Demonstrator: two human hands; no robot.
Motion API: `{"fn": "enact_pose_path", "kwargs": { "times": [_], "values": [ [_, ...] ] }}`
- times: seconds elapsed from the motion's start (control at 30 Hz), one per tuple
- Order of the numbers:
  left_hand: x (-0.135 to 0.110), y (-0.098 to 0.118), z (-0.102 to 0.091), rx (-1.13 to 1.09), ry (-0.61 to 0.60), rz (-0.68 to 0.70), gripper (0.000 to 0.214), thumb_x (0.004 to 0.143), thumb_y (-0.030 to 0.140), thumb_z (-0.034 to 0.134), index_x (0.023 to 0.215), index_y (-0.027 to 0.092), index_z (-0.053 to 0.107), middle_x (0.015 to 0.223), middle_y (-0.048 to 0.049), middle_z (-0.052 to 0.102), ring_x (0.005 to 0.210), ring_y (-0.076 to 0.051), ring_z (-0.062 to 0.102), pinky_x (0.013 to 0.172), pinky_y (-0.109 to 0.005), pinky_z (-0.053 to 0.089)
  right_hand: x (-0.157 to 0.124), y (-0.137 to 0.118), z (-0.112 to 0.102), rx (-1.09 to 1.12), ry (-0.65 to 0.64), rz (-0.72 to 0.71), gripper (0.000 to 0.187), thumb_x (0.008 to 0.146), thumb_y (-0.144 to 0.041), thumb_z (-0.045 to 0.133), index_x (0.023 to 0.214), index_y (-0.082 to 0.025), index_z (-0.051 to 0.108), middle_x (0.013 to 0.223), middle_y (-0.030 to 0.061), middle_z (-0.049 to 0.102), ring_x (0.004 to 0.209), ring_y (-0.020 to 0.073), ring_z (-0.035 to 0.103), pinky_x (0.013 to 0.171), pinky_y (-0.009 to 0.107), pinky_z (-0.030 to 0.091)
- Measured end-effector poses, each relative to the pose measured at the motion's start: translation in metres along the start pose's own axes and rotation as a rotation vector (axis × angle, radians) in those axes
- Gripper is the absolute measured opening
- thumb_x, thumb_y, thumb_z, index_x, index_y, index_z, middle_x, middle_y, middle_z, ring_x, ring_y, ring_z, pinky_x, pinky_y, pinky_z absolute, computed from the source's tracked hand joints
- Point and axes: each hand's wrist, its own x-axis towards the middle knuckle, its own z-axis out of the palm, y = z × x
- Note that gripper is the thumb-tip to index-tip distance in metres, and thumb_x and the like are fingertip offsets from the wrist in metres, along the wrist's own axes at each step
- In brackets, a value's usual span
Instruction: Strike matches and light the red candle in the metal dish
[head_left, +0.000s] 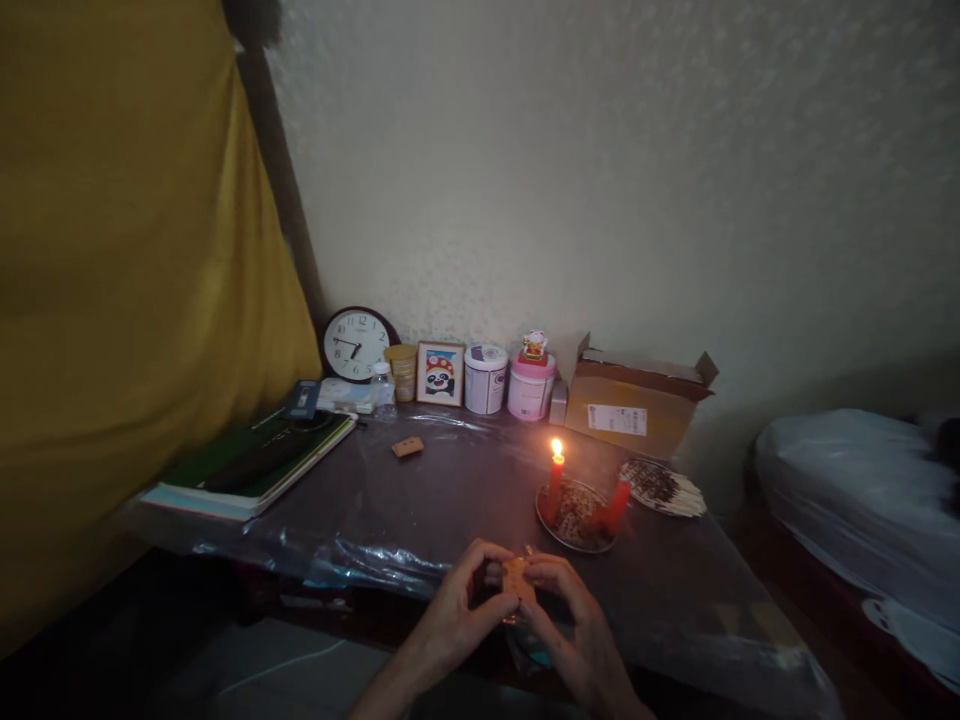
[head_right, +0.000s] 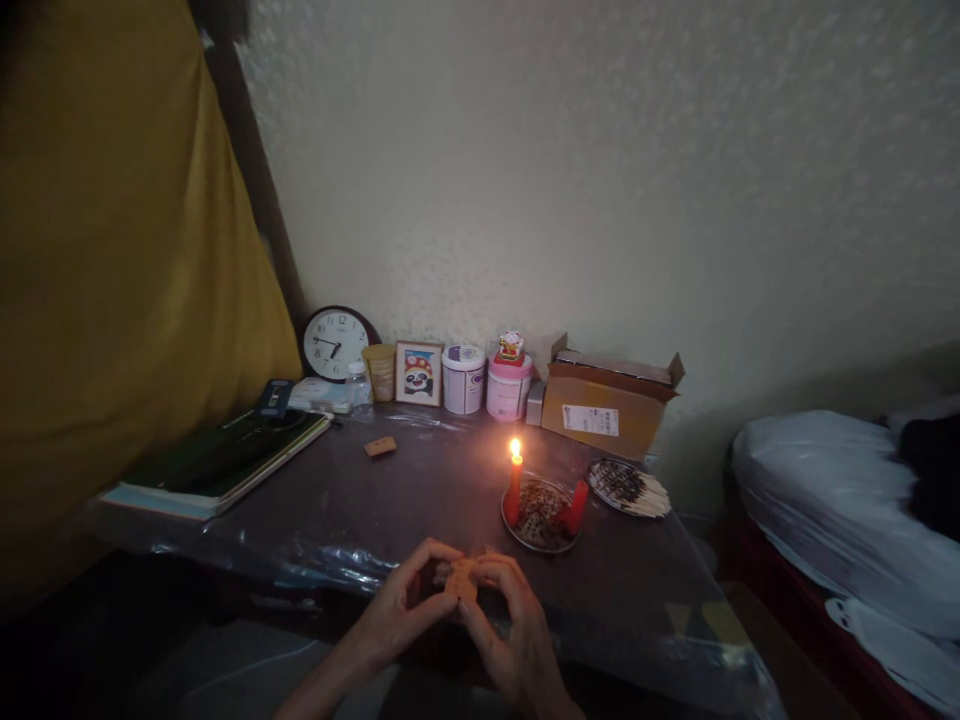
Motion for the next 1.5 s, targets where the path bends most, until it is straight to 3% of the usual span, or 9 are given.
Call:
{"fn": "enact_pose_path", "kwargs": {
  "times": [0.83,1.5],
  "values": [
    [0.000,-0.002,-0.003,0.121,0.029,0.024,0.025,0.071,0.022,0.064,0.095,0.019,0.058,0.091,-0.0023,0.059,0.088,-0.019,0.055,0.078,-0.029,0.041,-0.001,0.007,0.000,-0.113,-0.059,-0.028,0.019,0.082,-0.036,0.056,0.095,-0.021,0.059,0.105,0.0071,0.062,0.103,0.0205,0.059,0.086,0.027,0.050],
    [0.003,-0.008,-0.011,0.257,0.060,0.108,0.023,0.075,0.023,0.060,0.097,0.020,0.055,0.094,-0.0031,0.053,0.087,-0.018,0.050,0.078,-0.029,0.039,0.006,0.024,0.016,-0.055,0.059,-0.096,0.022,0.078,-0.038,0.060,0.094,-0.022,0.061,0.104,0.0065,0.064,0.098,0.0203,0.063,0.084,0.024,0.052]
  ]
}}
